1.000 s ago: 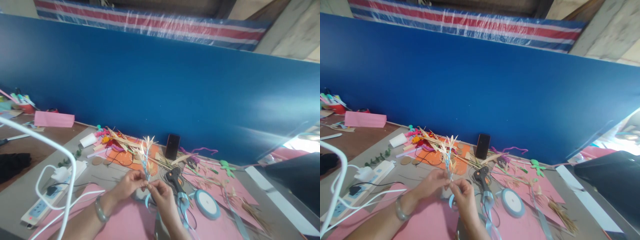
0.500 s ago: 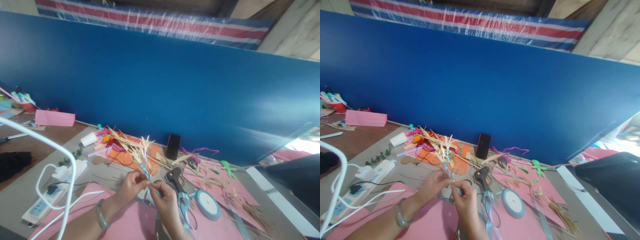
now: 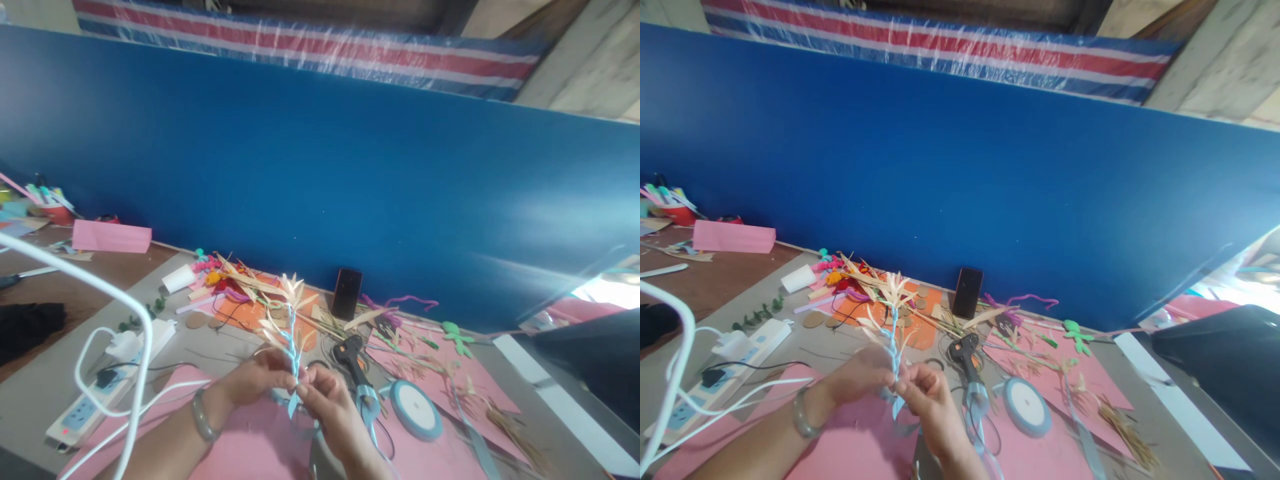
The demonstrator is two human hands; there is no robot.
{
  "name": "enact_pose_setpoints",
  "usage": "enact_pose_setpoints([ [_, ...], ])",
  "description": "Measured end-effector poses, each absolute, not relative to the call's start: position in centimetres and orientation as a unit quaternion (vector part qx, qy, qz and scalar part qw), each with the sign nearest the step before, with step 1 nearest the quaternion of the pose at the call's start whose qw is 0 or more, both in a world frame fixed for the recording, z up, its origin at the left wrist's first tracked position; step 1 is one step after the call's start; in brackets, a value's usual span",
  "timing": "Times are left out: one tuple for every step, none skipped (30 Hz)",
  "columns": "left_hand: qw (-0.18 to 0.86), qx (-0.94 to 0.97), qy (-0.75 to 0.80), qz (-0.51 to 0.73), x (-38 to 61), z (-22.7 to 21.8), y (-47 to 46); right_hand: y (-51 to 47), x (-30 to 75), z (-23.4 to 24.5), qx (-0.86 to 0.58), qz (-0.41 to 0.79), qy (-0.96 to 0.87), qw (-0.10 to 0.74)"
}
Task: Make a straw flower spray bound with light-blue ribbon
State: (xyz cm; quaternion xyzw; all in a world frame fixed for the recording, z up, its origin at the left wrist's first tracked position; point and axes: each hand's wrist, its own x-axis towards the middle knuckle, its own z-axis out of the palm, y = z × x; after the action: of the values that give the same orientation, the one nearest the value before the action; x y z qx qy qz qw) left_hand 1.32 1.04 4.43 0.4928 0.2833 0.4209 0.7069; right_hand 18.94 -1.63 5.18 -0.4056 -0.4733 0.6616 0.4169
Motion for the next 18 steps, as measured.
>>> enact_pose_setpoints([
  [0.711,0.495,0.282,0.412,1.2,4.2,1.1,-1.6,18.9,5.1,-0.397,0.680,-0.458,0.412],
  [0.712,0.500,0.282,0.405,1.1,3.9,1.2,-1.6,18.9,4.9,-0.389,0.698,-0.444,0.405],
  [0.711,0.508,0.283,0.395,0.9,3.7,1.2,-1.6,18.9,4.8,-0.381,0.715,-0.429,0.399],
  [0.704,0.522,0.286,0.387,0.8,3.7,1.2,-1.5,19.0,4.7,-0.373,0.730,-0.417,0.394],
  [0.689,0.542,0.292,0.381,0.7,3.7,1.2,-1.5,19.0,4.5,-0.366,0.741,-0.407,0.389],
  [0.667,0.566,0.300,0.379,0.6,3.9,1.2,-1.5,19.0,4.4,-0.364,0.747,-0.400,0.386],
  [0.639,0.594,0.309,0.378,0.4,4.1,1.2,-1.4,19.0,4.4,-0.367,0.748,-0.397,0.386],
  [0.606,0.620,0.321,0.382,0.3,4.5,1.1,-1.4,19.1,4.3,-0.375,0.743,-0.397,0.387],
  [0.574,0.645,0.332,0.380,0.3,4.8,1.1,-1.3,19.1,4.3,-0.385,0.735,-0.399,0.390],
  [0.543,0.665,0.345,0.380,0.2,5.2,1.0,-1.3,19.1,4.3,-0.396,0.725,-0.401,0.396],
  [0.521,0.677,0.353,0.382,0.2,5.5,1.0,-1.2,19.1,4.2,-0.408,0.713,-0.404,0.403],
  [0.507,0.682,0.357,0.387,0.3,5.7,1.0,-1.0,19.1,4.2,-0.420,0.700,-0.408,0.410],
  [0.501,0.679,0.359,0.398,0.4,5.8,1.1,-0.9,19.2,4.0,-0.433,0.682,-0.416,0.417],
  [0.503,0.671,0.359,0.410,0.6,5.8,1.1,-0.7,19.2,3.9,-0.447,0.658,-0.433,0.424],
  [0.508,0.660,0.359,0.422,0.8,5.6,1.2,-0.6,19.2,3.7,-0.462,0.623,-0.460,0.432],
  [0.512,0.646,0.362,0.436,1.0,5.4,1.2,-0.4,19.2,3.5,-0.477,0.578,-0.494,0.440],
  [0.516,0.633,0.367,0.446,1.2,5.1,1.2,-0.4,19.2,3.3,-0.493,0.521,-0.532,0.449],
  [0.517,0.621,0.372,0.458,1.5,4.8,1.2,-0.4,19.2,3.1,-0.507,0.457,-0.571,0.456],
])
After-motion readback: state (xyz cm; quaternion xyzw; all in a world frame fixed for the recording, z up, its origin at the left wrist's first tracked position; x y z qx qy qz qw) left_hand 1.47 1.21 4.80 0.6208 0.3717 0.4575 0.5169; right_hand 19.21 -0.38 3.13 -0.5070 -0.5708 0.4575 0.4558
